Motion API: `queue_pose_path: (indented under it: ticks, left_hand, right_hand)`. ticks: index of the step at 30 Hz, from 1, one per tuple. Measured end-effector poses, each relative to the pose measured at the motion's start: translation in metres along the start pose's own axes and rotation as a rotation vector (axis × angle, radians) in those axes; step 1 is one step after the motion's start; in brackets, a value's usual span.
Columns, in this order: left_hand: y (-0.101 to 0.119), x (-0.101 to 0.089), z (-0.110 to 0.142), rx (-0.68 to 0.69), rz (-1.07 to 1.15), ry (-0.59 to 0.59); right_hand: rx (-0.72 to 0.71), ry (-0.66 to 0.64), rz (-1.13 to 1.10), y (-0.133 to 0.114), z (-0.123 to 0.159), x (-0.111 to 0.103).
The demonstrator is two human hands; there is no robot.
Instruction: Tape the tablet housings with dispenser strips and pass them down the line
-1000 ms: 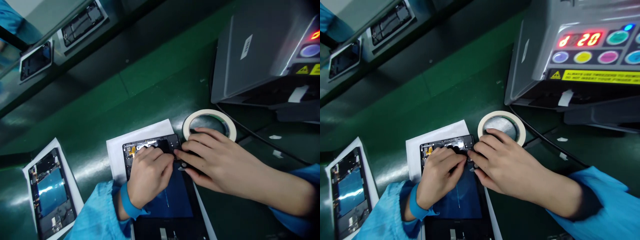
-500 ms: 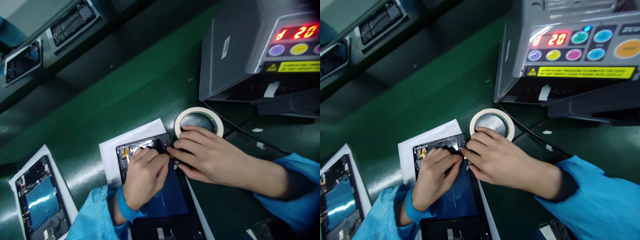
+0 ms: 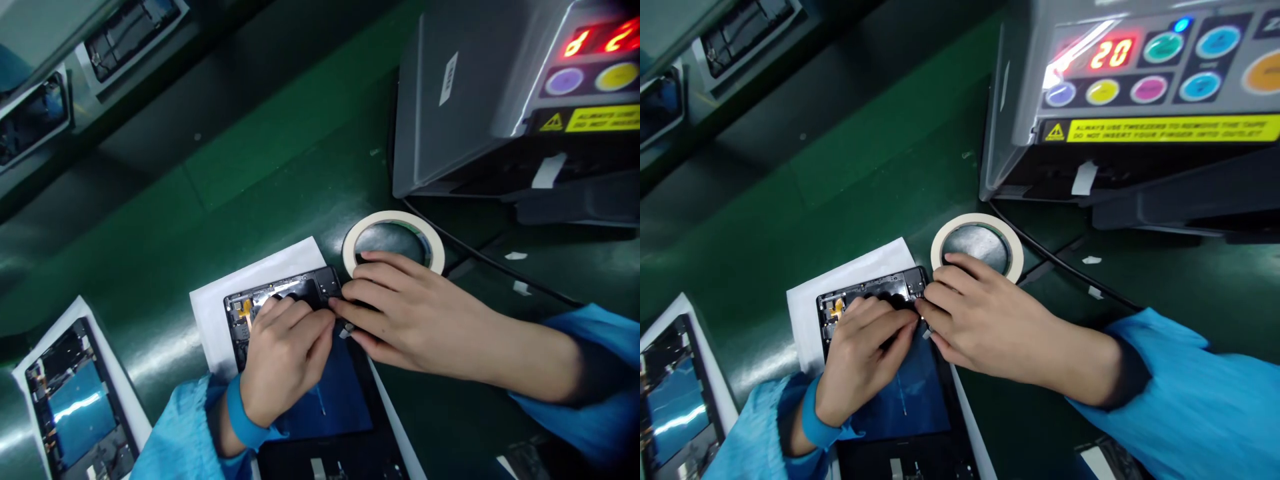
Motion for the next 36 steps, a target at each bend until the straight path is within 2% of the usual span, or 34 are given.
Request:
queue_pose_path:
  ticks: [5, 10, 15, 20, 26, 32, 36]
  left_hand:
    - [-0.001, -0.001, 0.000, -0.061, -0.037, 0.038]
    - [-0.003, 0.002, 0.003, -0.093, -0.020, 0.057]
    - [-0.006, 0.004, 0.004, -0.089, -0.027, 0.075]
    - [-0.007, 0.004, 0.004, -0.053, -0.029, 0.082]
    - [-0.010, 0.004, 0.005, -0.011, -0.070, 0.068]
    - [-0.009, 0.004, 0.006, 0.009, -0.120, 0.055]
    - [-0.009, 0.005, 0.006, 0.021, -0.128, 0.061]
  right_hand:
    - [-0.022, -0.006, 0.026, -0.005, 0.003, 0.000]
    - [-0.074, 0.039, -0.009, -0.003, 0.004, 0.003]
    - [-0.138, 0.099, 0.076, -0.006, 0.007, 0.006]
    - [-0.087, 0.083, 0.155, -0.016, 0.009, 0.006]
    - [0.010, 0.049, 0.111, -0.024, 0.013, 0.009]
    - [0.021, 0.148, 0.100, -0.023, 0.020, 0.012]
    - [0.039, 0.148, 0.122, -0.023, 0.020, 0.013]
Point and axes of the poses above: each hand's wrist, its own z-axis away from the middle knuckle, its own x-axis out of the palm, y = z × x, the point moved 3 cm from there along -z, towards the middle knuckle, and after that the axes turned 13 degrees about x, right-handed, at the moved point
